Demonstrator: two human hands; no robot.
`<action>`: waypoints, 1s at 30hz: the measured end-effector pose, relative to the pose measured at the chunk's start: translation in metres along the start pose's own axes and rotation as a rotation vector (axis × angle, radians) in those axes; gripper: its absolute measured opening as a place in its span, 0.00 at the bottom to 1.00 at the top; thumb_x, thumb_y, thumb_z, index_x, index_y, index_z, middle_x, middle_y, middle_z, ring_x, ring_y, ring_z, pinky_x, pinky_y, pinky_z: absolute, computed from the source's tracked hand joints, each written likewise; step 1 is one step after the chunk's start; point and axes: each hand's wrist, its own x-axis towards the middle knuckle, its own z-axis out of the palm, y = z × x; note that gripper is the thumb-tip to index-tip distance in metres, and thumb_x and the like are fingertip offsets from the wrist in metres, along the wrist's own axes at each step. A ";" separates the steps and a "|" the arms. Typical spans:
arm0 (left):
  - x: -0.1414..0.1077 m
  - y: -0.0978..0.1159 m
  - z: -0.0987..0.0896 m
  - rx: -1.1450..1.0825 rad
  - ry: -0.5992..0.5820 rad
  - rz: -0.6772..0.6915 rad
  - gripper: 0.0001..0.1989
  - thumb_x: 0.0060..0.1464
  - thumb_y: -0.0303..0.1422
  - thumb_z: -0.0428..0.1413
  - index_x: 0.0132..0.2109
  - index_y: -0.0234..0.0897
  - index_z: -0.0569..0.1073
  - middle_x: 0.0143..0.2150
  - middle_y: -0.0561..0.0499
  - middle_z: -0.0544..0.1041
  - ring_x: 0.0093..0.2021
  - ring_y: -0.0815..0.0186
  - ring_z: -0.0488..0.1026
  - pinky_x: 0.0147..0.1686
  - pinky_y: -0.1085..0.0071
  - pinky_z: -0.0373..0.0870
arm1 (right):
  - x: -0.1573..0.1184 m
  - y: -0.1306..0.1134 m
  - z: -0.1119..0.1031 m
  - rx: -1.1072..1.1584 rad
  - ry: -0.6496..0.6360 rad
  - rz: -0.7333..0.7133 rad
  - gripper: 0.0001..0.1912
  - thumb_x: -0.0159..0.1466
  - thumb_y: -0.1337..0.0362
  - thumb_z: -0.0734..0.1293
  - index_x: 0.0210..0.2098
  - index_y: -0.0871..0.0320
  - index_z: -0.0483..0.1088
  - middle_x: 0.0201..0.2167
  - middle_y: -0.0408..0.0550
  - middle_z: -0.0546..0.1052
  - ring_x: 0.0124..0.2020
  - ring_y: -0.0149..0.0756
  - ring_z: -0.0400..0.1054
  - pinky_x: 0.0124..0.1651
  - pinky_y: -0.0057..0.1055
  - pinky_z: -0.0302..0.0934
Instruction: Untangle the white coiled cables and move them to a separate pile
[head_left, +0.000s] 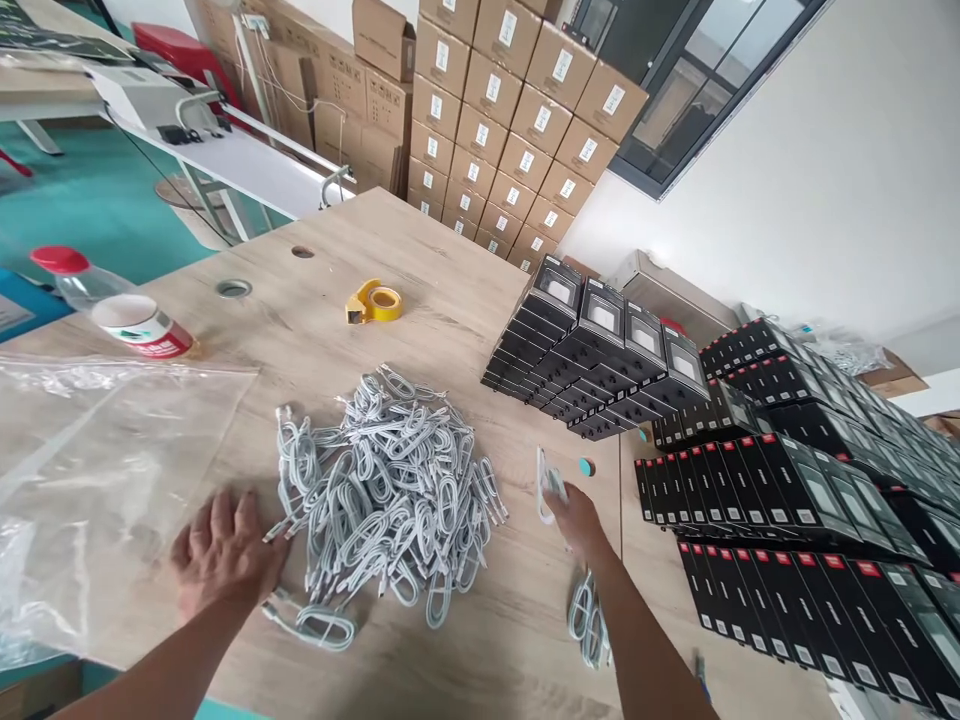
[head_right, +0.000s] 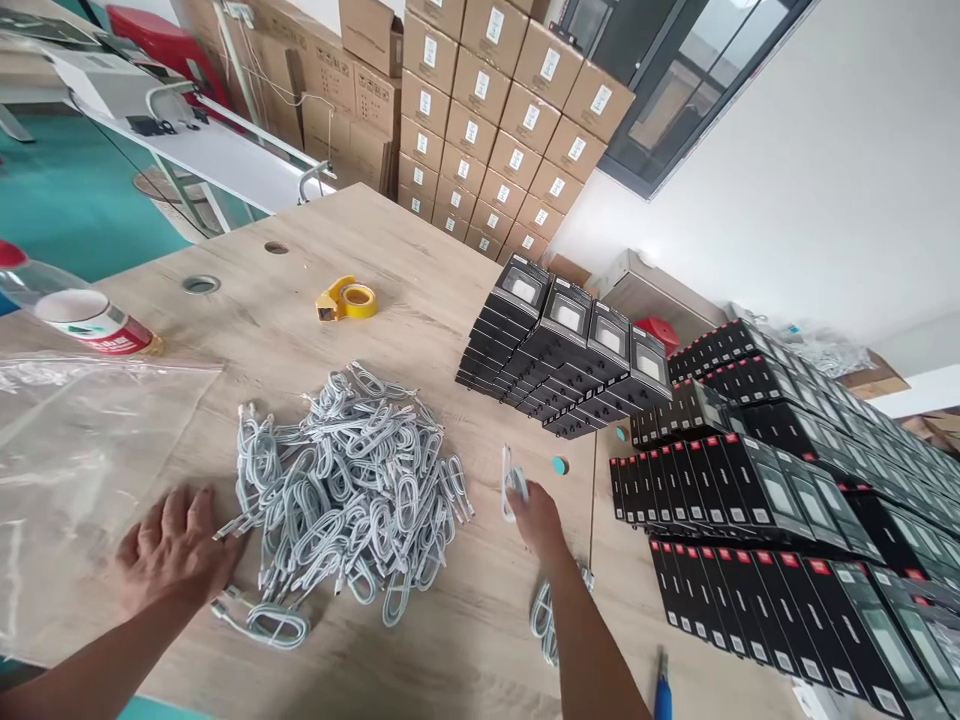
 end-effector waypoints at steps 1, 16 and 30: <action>0.000 0.000 0.001 -0.001 0.003 0.002 0.34 0.62 0.45 0.43 0.69 0.29 0.57 0.74 0.36 0.51 0.73 0.51 0.41 0.69 0.56 0.38 | -0.018 0.021 -0.004 0.016 -0.018 0.072 0.17 0.65 0.54 0.60 0.31 0.57 0.74 0.27 0.49 0.78 0.31 0.41 0.73 0.34 0.33 0.62; 0.007 -0.003 0.009 -0.015 0.083 0.033 0.32 0.61 0.44 0.37 0.66 0.29 0.60 0.72 0.35 0.53 0.71 0.49 0.44 0.65 0.54 0.43 | 0.007 -0.066 0.066 0.240 -0.068 0.018 0.39 0.56 0.56 0.71 0.65 0.59 0.61 0.60 0.61 0.71 0.61 0.51 0.65 0.60 0.43 0.60; 0.003 0.001 0.001 -0.049 0.028 0.003 0.33 0.61 0.44 0.40 0.68 0.28 0.59 0.73 0.36 0.52 0.72 0.49 0.43 0.67 0.53 0.41 | -0.012 -0.012 0.048 0.483 0.113 0.092 0.24 0.61 0.45 0.57 0.37 0.58 0.74 0.28 0.47 0.77 0.31 0.39 0.69 0.34 0.31 0.62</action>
